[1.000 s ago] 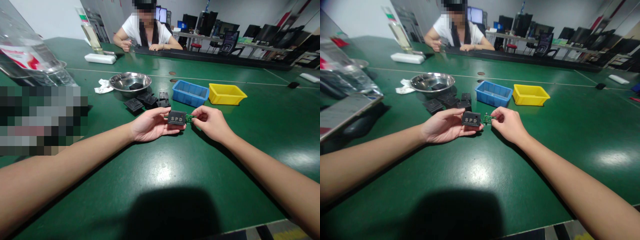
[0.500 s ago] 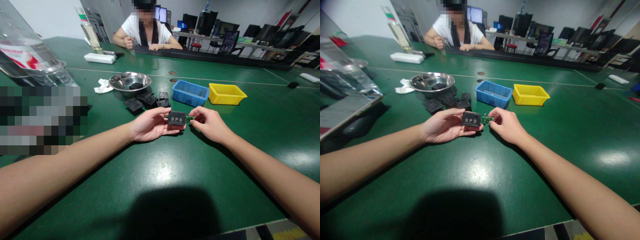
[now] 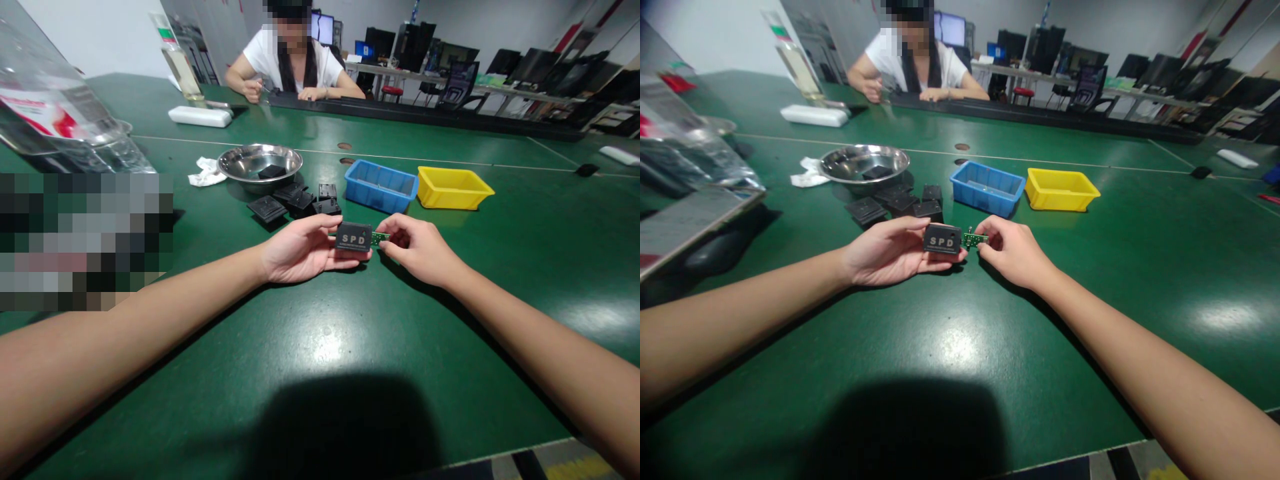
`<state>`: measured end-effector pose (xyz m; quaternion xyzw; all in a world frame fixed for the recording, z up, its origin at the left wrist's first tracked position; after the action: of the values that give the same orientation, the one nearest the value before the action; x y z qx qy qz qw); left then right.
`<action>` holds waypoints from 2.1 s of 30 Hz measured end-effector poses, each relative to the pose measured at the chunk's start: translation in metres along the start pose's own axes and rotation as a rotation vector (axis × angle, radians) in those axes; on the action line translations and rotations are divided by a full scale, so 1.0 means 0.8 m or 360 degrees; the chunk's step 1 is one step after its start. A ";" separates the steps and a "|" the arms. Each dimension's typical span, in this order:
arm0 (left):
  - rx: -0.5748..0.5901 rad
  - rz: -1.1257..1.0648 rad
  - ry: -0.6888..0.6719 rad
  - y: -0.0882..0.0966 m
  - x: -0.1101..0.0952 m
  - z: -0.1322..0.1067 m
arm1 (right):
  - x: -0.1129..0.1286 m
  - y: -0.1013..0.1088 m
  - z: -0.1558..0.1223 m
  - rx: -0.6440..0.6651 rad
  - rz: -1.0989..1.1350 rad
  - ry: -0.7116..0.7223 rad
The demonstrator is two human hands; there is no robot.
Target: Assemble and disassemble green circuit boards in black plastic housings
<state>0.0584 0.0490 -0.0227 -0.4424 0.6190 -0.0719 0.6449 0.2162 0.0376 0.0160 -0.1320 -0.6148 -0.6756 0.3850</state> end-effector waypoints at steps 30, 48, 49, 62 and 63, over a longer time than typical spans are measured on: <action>0.0052 -0.0010 -0.0003 -0.002 0.000 0.000 | 0.002 0.000 -0.001 -0.0007 -0.0004 -0.0001; 0.0031 0.0024 -0.0002 -0.002 0.000 -0.001 | -0.005 0.002 0.000 -0.0077 0.0034 -0.0062; 0.0027 0.0025 -0.0003 -0.002 -0.001 -0.001 | -0.006 0.002 0.000 -0.0077 0.0033 -0.0063; 0.0070 0.0037 -0.0013 -0.002 -0.001 -0.001 | -0.005 0.003 0.001 -0.0077 0.0045 -0.0063; 0.0067 0.0039 -0.0013 -0.002 -0.001 -0.001 | -0.005 0.003 0.001 -0.0075 0.0043 -0.0060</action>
<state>0.0585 0.0484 -0.0213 -0.4213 0.6202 -0.0754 0.6574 0.2203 0.0395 0.0154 -0.1621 -0.6039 -0.6821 0.3792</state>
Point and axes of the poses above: each hand's wrist, its own z-axis towards the middle knuckle, its own y-axis out of the back of the hand, x = y × z, the point moved 8 cm from there along z, towards the middle knuckle, and after that the axes turned 6 degrees about x, right-handed, at the moved point
